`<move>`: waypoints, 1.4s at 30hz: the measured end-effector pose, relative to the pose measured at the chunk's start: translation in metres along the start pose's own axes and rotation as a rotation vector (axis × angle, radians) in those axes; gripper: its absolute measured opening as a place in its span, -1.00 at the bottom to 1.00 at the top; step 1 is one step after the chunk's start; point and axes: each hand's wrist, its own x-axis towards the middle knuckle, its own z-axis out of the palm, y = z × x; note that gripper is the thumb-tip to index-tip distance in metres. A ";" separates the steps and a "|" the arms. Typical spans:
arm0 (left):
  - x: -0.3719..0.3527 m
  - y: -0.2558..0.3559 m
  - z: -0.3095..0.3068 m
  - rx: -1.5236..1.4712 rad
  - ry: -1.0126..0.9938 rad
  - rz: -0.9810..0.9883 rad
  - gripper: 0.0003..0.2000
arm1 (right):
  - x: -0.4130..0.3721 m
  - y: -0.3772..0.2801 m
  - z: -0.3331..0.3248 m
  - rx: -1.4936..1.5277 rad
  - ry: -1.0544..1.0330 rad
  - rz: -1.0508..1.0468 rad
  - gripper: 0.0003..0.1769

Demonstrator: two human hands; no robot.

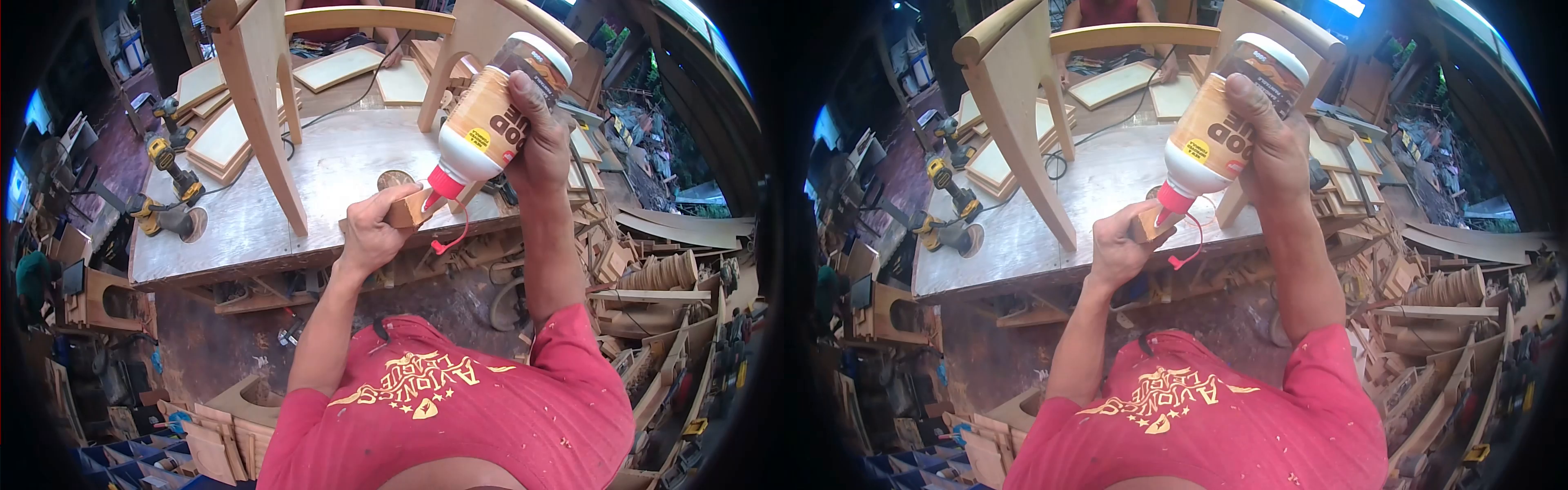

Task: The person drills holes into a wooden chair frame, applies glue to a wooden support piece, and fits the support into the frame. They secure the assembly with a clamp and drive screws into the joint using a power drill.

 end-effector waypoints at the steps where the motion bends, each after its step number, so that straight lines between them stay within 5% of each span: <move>1: 0.000 0.000 0.000 -0.010 -0.003 -0.002 -0.58 | -0.001 0.001 0.002 0.000 -0.001 0.005 -0.55; 42: -0.011 -0.008 -0.004 -0.040 0.024 0.047 -0.56 | 0.003 0.003 0.005 -0.075 0.034 -0.010 -0.55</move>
